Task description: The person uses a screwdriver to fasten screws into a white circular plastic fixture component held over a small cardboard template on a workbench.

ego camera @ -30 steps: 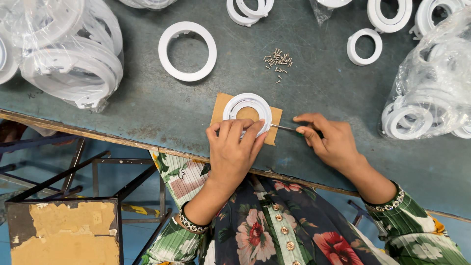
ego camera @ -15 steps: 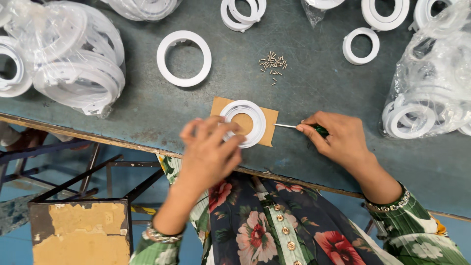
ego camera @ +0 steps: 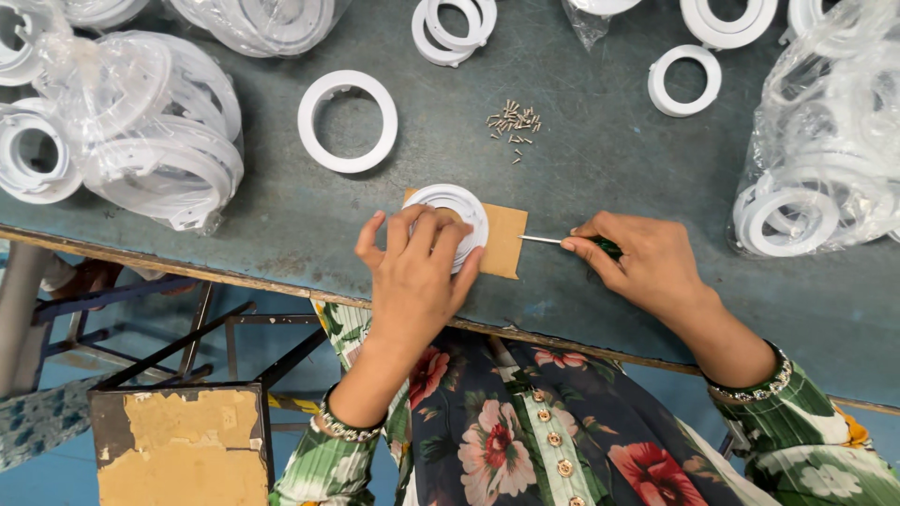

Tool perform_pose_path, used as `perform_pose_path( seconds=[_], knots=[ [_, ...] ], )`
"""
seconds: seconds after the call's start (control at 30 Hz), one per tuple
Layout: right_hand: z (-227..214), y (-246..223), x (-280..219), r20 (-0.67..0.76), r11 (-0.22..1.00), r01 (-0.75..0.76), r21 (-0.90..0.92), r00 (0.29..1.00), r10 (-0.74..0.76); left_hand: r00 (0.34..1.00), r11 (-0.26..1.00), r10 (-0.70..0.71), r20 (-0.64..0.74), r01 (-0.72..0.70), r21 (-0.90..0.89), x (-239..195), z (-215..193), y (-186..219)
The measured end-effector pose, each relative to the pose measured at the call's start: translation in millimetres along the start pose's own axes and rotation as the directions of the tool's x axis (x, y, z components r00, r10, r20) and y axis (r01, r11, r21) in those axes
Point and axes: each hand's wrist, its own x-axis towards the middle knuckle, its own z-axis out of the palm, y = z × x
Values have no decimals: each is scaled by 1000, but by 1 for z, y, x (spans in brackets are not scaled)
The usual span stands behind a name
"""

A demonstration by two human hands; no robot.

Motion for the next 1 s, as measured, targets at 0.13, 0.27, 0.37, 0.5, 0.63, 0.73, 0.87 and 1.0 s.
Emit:
perform_pose_path(
  seconds=[0.13, 0.27, 0.37, 0.5, 0.63, 0.73, 0.87, 1.0],
  knots=[
    [1, 1, -2, 3, 1000, 3, -2, 1000, -3, 993, 994, 103, 52, -100, -53, -5, -12, -15],
    [0, 0, -2, 16, 1000, -29, -2, 999, 29, 981, 985, 165, 102, -159, -68, -1, -24, -23],
    [-1, 0, -1, 1, 999, -22, 26, 1000, 22, 981, 976, 175, 87, -160, -150, 12, -37, -24],
    [-5, 2, -6, -134, 984, 41, 172, 991, -18, 991, 958, 135, -25, -137, -252, 44, -30, -23],
    [-10, 3, -11, -196, 974, 20, 228, 980, 25, 980, 962, 197, 21, -189, -195, 81, 13, -12],
    [-14, 6, -14, -215, 961, -6, 275, 974, 68, 971, 969, 238, 29, -235, -79, 92, 46, -7],
    [-13, 5, -10, -267, 958, -25, 284, 958, 104, 967, 961, 254, -19, -250, 120, 96, 79, -11],
    [-13, 1, -5, -318, 964, 42, 264, 947, 46, 956, 957, 281, -82, -273, 99, 99, 78, -9]
  ],
)
